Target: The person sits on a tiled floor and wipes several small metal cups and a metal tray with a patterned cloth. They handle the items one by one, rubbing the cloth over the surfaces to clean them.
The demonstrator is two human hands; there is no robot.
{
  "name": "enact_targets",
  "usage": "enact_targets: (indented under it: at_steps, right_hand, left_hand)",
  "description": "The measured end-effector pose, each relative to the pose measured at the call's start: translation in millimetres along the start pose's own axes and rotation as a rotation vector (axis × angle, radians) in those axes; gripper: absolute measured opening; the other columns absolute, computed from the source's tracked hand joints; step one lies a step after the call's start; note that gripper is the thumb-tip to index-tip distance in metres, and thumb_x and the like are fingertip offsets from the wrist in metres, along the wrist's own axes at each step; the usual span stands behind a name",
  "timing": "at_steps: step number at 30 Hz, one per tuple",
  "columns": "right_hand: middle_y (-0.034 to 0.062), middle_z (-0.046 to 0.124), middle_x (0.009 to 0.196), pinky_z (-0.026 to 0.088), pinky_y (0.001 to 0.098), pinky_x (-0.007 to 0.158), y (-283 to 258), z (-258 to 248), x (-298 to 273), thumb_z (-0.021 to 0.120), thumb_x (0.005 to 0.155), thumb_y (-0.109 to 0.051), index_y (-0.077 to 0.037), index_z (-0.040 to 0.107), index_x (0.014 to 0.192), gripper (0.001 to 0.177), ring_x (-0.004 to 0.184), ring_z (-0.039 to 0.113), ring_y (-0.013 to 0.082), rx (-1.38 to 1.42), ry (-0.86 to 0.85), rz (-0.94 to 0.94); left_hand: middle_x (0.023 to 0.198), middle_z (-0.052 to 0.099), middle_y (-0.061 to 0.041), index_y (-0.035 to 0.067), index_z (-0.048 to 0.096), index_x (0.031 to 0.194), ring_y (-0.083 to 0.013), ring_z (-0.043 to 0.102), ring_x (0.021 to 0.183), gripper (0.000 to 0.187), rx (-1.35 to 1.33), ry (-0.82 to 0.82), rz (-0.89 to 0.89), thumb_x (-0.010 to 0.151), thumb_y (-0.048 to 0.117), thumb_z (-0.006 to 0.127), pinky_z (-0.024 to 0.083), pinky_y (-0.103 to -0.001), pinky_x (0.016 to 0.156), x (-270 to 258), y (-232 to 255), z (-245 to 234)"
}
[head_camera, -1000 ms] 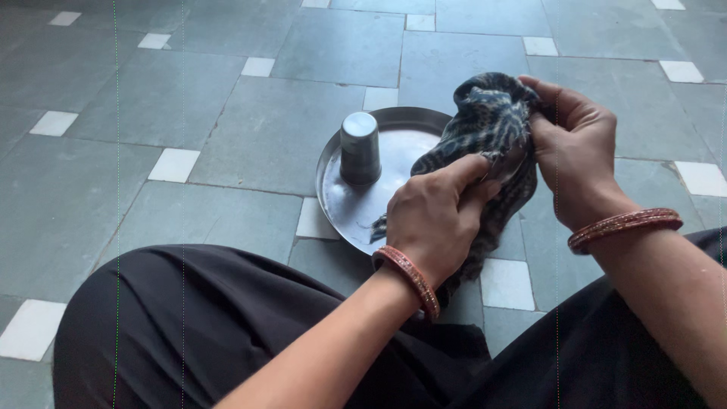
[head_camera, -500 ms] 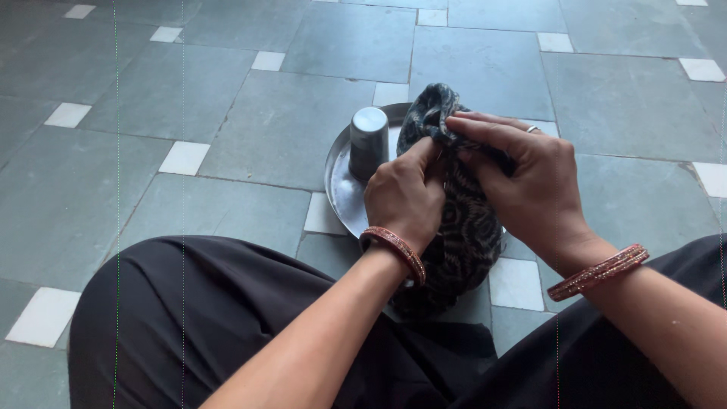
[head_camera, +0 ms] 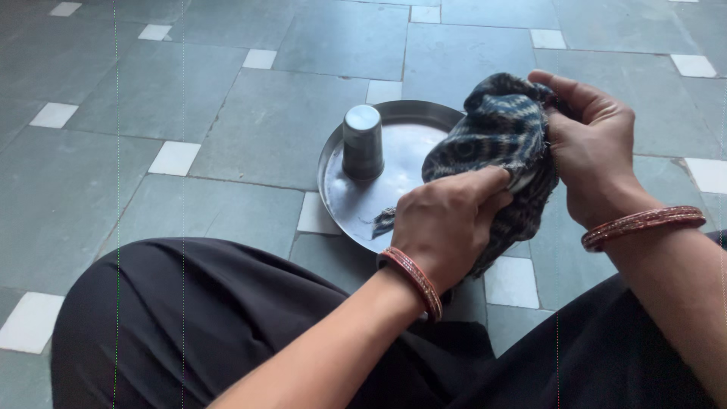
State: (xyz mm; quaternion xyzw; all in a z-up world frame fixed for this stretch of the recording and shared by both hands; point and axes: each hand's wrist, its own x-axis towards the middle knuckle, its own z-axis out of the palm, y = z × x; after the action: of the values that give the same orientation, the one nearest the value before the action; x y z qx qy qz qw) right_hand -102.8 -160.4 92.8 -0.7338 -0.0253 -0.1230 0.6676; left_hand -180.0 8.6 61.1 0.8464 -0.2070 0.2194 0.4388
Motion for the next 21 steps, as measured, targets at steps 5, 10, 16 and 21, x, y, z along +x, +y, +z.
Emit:
enact_targets:
  at_steps: [5, 10, 16, 21]
  right_hand:
    - [0.0085, 0.077, 0.111, 0.062, 0.0213, 0.076, -5.6, 14.6, -16.7, 0.061, 0.099, 0.003, -0.006, 0.073, 0.126, 0.031, 0.089, 0.072, 0.009, -0.098, -0.129, -0.122]
    - [0.009, 0.077, 0.109, 0.064, 0.0224, 0.078, -10.4, 33.5, -34.6, 0.07, 0.095, -0.001, -0.01, 0.075, 0.119, 0.026, 0.09, 0.075, 0.0117, -0.407, -0.223, -0.312]
    - [0.0083, 0.077, 0.109, 0.063, 0.0228, 0.082, -6.5, 34.3, -38.5, 0.073, 0.093, 0.0, -0.01, 0.077, 0.116, 0.026, 0.093, 0.075, 0.0115, -0.473, -0.206, -0.461]
    - [0.0071, 0.078, 0.108, 0.062, 0.0232, 0.076, 8.7, 18.5, -18.0, 0.067, 0.093, 0.002, -0.012, 0.077, 0.12, 0.032, 0.088, 0.073, 0.0104, -0.356, -0.077, -0.27]
  left_hand:
    - [0.096, 0.076, -0.009, 0.017, 0.072, 0.108, -0.0307, 0.074, 0.087, 0.015, 0.056, 0.065, -0.067, 0.096, 0.022, 0.064, 0.057, -0.043, 0.076, 1.7, -18.2, -5.8]
    - [0.088, 0.077, -0.01, 0.015, 0.072, 0.099, -0.0341, 0.074, 0.084, 0.01, 0.176, 0.087, -0.253, 0.095, 0.021, 0.064, 0.056, -0.047, 0.074, 12.0, -31.3, -11.5]
    - [0.087, 0.076, -0.012, 0.015, 0.072, 0.103, -0.036, 0.073, 0.082, 0.012, 0.167, 0.16, -0.221, 0.095, 0.019, 0.063, 0.056, -0.048, 0.071, 16.2, -31.2, -8.9]
    - [0.087, 0.075, -0.012, 0.015, 0.072, 0.105, -0.0329, 0.074, 0.081, 0.013, 0.112, 0.083, -0.126, 0.095, 0.019, 0.064, 0.057, -0.044, 0.074, 9.2, -21.7, -4.2]
